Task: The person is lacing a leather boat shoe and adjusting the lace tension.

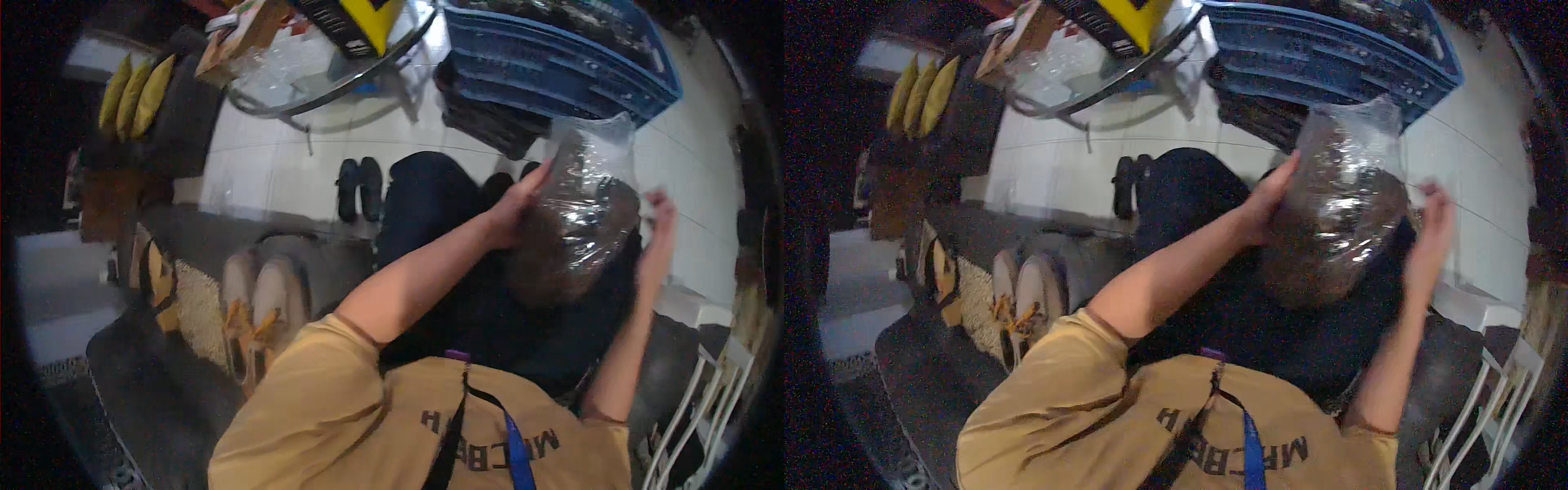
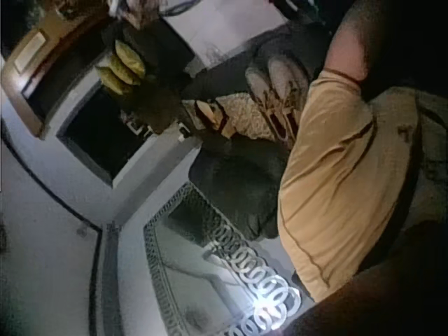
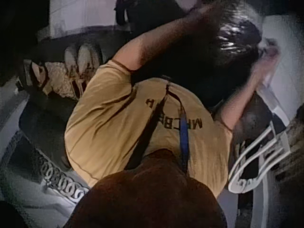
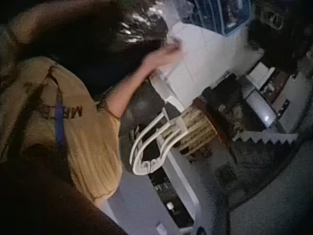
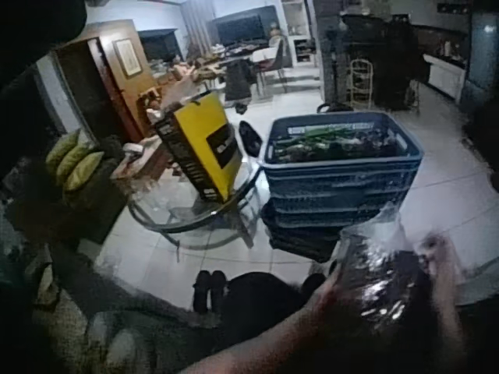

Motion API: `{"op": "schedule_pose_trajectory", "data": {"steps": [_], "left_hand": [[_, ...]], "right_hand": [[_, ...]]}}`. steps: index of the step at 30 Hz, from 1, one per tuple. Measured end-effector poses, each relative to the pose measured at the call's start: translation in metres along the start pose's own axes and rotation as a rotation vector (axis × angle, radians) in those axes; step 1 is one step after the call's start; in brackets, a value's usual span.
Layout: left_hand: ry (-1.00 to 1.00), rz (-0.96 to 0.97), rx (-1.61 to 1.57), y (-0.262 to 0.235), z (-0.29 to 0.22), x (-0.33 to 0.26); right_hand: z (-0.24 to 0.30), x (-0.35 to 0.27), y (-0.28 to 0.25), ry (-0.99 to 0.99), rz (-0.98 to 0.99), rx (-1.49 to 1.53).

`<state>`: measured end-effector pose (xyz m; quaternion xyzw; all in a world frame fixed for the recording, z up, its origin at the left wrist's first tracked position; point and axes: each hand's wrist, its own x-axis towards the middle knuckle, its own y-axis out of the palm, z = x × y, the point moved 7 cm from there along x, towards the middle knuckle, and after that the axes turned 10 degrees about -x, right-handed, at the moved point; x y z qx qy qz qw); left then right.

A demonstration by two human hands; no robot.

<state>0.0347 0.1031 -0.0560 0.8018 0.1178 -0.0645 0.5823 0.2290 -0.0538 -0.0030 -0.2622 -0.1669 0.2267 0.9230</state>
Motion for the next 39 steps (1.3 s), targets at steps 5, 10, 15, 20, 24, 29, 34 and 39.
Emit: {"op": "schedule_pose_trajectory", "data": {"steps": [5, 10, 15, 20, 24, 29, 34, 39], "left_hand": [[0.006, -0.142, 0.037, -0.038, 0.001, -0.001], [0.264, -0.334, 0.577, -0.084, -0.047, -0.020], [0.462, -0.180, 0.110, -0.010, -0.078, -0.035], [0.548, -0.345, 0.244, -0.030, -0.082, -0.030], [0.709, -0.463, 0.313, -0.046, -0.089, -0.024], [0.697, -0.362, 0.219, -0.081, -0.093, -0.032], [0.733, -0.303, 0.381, -0.088, -0.104, -0.033], [0.560, -0.531, 0.339, -0.093, -0.096, -0.030]], "right_hand": [[0.083, -0.077, 0.027, -0.493, 0.194, -0.738], [0.106, -0.060, 0.070, -0.289, 0.389, 0.417], [0.098, -0.040, 0.123, 0.140, 0.598, 0.962], [0.066, -0.053, 0.150, 0.106, 0.500, 0.763], [0.075, -0.051, 0.143, 0.016, 0.376, 0.605], [0.074, -0.057, 0.154, -0.146, 0.330, 0.290], [0.077, -0.050, 0.143, -0.175, 0.321, 0.317], [0.082, -0.057, 0.131, -0.214, 0.301, 0.164]]}}
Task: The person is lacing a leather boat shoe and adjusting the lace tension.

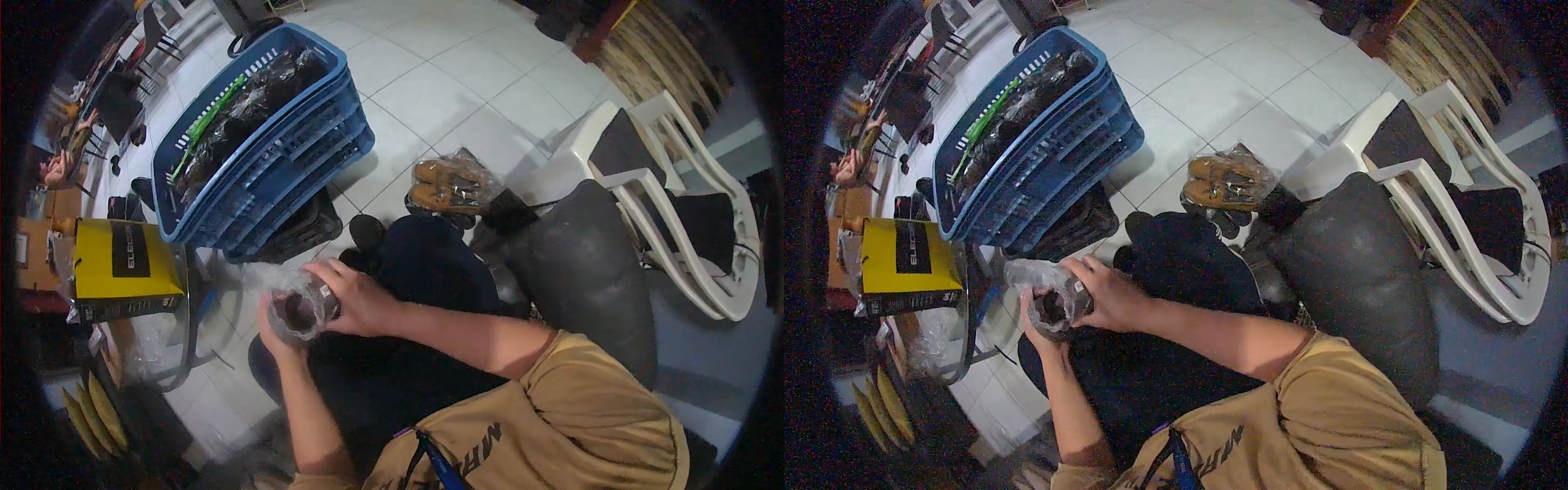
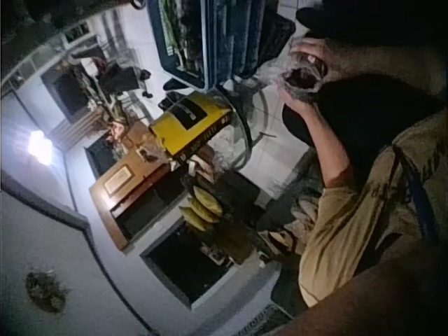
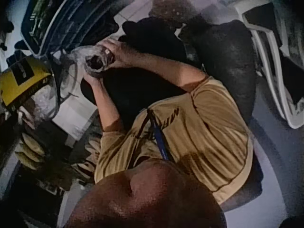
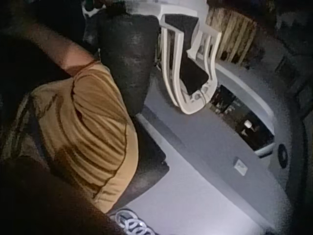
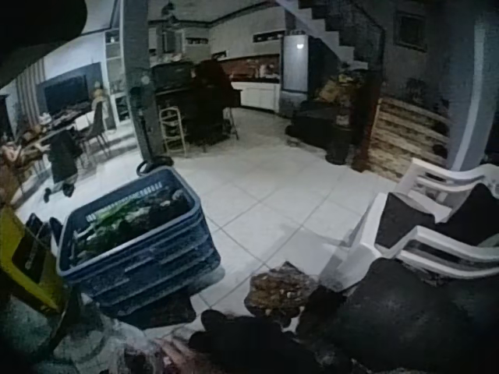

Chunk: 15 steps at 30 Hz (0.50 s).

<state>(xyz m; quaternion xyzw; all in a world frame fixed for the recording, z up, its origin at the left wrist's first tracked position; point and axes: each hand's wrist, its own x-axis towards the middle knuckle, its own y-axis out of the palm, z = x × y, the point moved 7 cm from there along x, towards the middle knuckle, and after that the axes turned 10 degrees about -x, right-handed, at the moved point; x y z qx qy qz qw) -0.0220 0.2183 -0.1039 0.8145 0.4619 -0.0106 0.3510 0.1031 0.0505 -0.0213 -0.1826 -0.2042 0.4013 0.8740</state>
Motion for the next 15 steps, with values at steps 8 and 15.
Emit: {"op": "schedule_pose_trajectory", "data": {"steps": [8, 15], "left_hand": [[0.016, -0.075, 0.239, 0.022, -0.013, -0.021], [0.041, 0.065, 0.241, 0.015, -0.003, -0.015]], "right_hand": [[-0.004, -0.010, 0.037, -0.091, 0.140, -0.100], [0.009, -0.011, 0.029, -0.079, -0.039, -0.020]]}}
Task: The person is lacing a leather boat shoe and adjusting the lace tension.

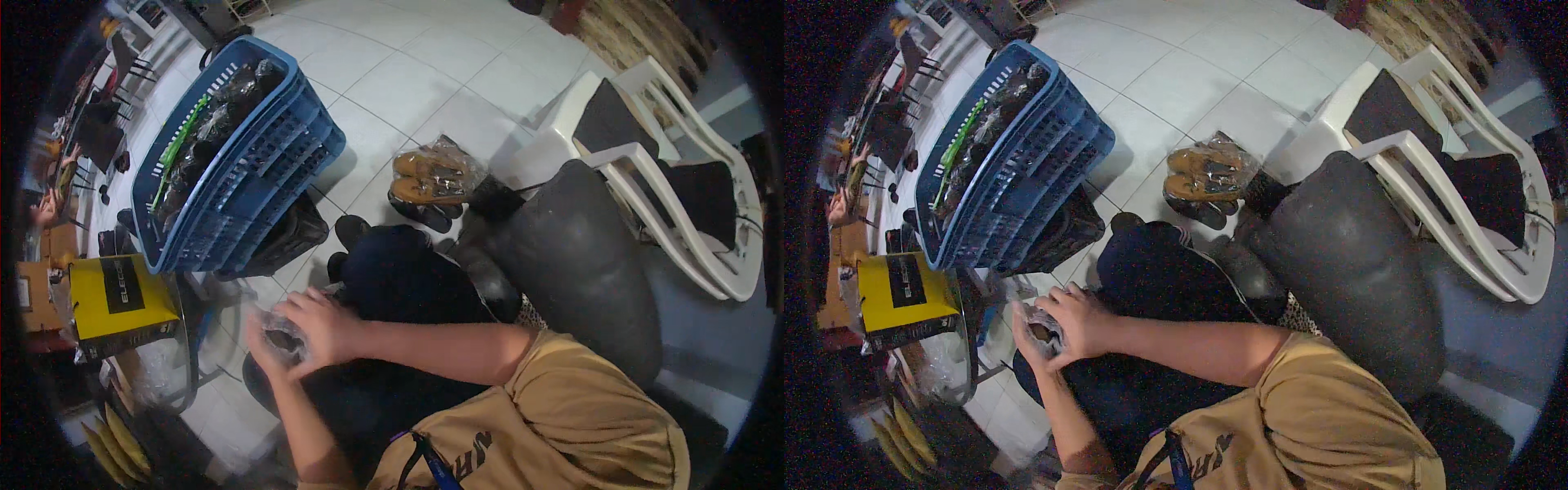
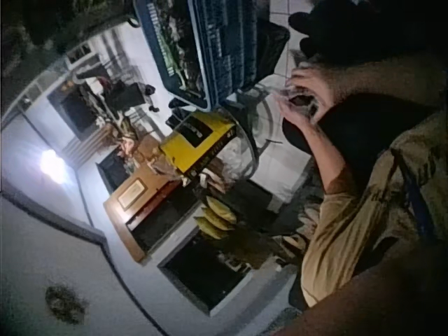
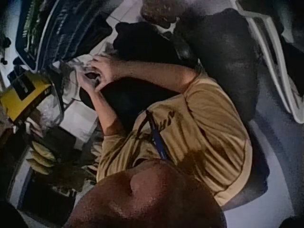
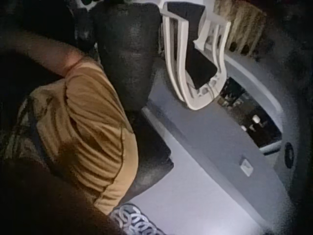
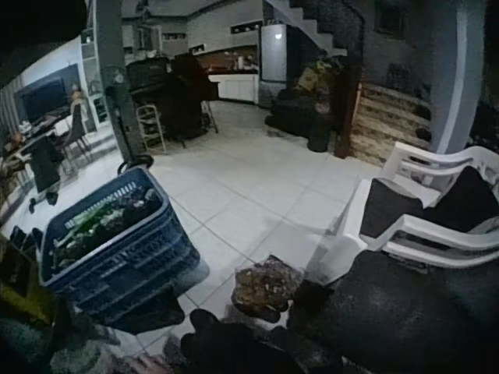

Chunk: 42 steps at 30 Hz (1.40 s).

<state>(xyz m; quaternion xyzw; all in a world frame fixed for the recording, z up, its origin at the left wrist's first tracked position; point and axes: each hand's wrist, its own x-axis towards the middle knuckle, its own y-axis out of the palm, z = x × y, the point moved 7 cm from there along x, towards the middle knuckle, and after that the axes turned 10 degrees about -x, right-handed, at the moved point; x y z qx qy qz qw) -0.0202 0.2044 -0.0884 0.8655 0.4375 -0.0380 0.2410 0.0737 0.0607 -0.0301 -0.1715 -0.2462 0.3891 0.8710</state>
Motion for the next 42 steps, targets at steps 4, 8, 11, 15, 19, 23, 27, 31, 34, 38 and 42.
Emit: {"op": "schedule_pose_trajectory", "data": {"steps": [4, 8, 11, 15, 19, 23, 27, 31, 34, 38, 42], "left_hand": [[0.070, 0.099, 0.086, -0.003, -0.003, 0.007], [-0.102, -0.020, -0.208, 0.001, 0.006, 0.012], [-0.113, -0.071, -0.267, 0.040, 0.000, -0.003], [-0.063, 0.050, -0.128, 0.004, -0.006, 0.026], [-0.046, 0.013, 0.096, 0.043, -0.014, 0.008], [0.139, 0.038, 0.313, 0.046, 0.007, -0.002], [0.153, 0.111, 0.311, 0.050, 0.011, 0.002], [0.252, 0.086, 0.303, 0.037, 0.004, 0.003], [0.287, 0.137, 0.273, 0.044, 0.002, 0.002], [0.227, 0.128, 0.234, 0.049, -0.005, -0.001], [0.303, 0.082, 0.318, 0.047, -0.015, 0.000]], "right_hand": [[-0.012, 0.008, 0.025, 0.092, 0.087, -0.081], [-0.026, 0.011, 0.034, 0.044, 0.023, -0.073], [-0.022, 0.013, 0.011, 0.027, -0.003, -0.045], [-0.006, 0.010, -0.005, -0.078, 0.029, 0.009], [-0.015, 0.000, 0.007, -0.090, 0.250, -0.110], [-0.035, -0.011, 0.039, 0.057, 0.195, -0.104], [-0.054, -0.015, 0.051, 0.119, 0.261, -0.043], [-0.024, -0.016, 0.031, 0.085, 0.284, -0.228], [-0.028, -0.020, 0.037, 0.052, 0.361, -0.556], [-0.041, -0.011, 0.042, 0.046, 0.290, -0.383], [-0.043, -0.008, 0.042, 0.002, 0.238, -0.244]]}}
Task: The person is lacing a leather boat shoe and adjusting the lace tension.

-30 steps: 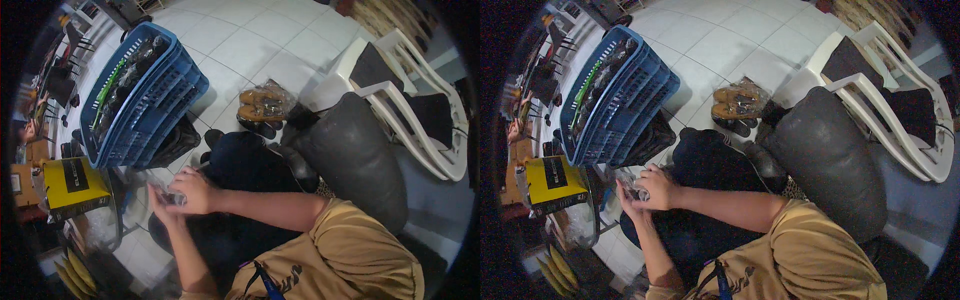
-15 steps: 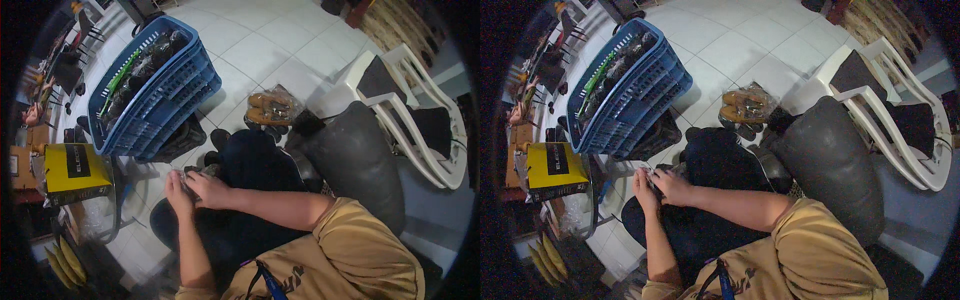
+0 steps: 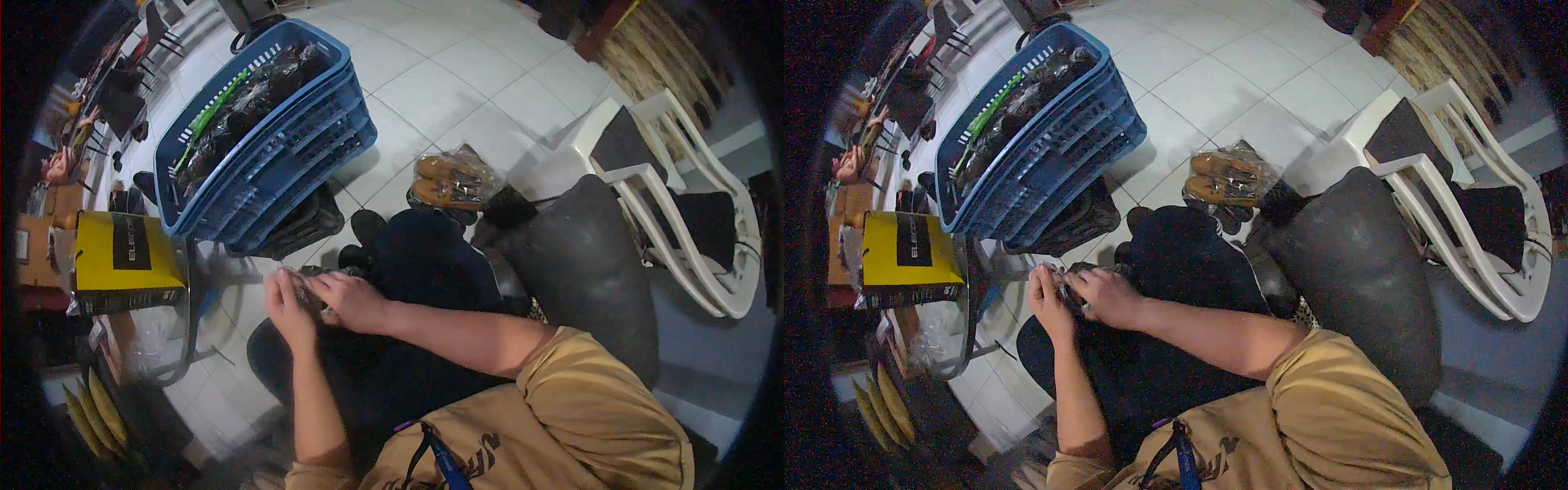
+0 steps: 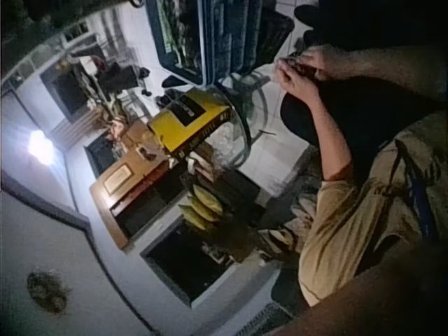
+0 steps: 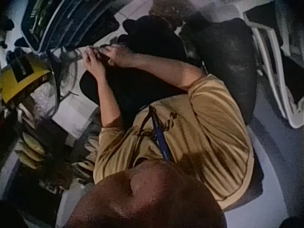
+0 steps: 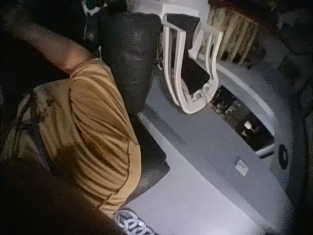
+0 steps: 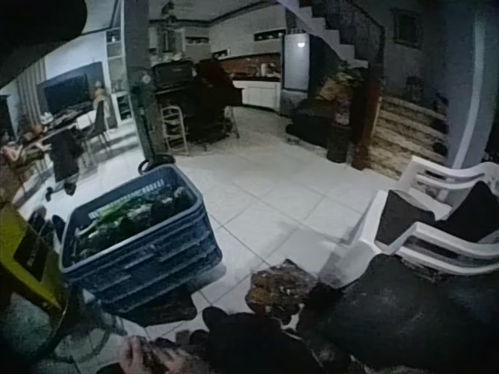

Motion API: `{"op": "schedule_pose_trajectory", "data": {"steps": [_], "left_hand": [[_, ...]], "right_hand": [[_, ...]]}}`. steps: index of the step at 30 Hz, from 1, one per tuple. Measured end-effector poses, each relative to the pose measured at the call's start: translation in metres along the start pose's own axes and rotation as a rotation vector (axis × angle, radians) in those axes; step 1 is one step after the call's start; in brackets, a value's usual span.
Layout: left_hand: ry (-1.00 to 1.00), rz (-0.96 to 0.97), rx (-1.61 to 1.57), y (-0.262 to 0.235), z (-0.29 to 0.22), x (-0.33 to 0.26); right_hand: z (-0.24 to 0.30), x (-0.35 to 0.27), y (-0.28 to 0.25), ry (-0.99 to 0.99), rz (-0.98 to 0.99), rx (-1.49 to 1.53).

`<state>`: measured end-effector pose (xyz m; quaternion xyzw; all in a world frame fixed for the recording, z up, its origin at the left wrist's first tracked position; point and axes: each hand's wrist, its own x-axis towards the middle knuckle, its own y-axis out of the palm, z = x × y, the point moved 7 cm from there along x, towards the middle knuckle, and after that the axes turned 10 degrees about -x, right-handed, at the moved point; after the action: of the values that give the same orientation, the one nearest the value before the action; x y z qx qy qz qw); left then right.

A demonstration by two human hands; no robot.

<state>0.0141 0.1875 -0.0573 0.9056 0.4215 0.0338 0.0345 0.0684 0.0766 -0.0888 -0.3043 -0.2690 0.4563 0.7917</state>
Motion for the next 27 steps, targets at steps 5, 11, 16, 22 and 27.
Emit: {"op": "schedule_pose_trajectory", "data": {"steps": [5, 11, 16, 22, 27], "left_hand": [[0.144, 0.029, 0.150, -0.002, -0.004, -0.003], [0.275, 0.150, 0.332, 0.020, -0.025, -0.015], [0.534, 0.312, 0.459, 0.042, -0.042, -0.023], [0.440, 0.236, 0.466, 0.031, -0.045, -0.017], [0.519, 0.205, 0.328, 0.024, -0.044, -0.008]], "right_hand": [[0.000, -0.008, -0.005, 0.148, 0.061, -0.077], [-0.017, 0.002, 0.006, 0.194, 0.059, -0.044], [-0.009, 0.007, -0.018, 0.080, 0.017, -0.050], [0.001, 0.007, -0.037, 0.379, 0.243, 0.070], [-0.001, 0.011, -0.052, 0.135, 0.018, -0.012]]}}
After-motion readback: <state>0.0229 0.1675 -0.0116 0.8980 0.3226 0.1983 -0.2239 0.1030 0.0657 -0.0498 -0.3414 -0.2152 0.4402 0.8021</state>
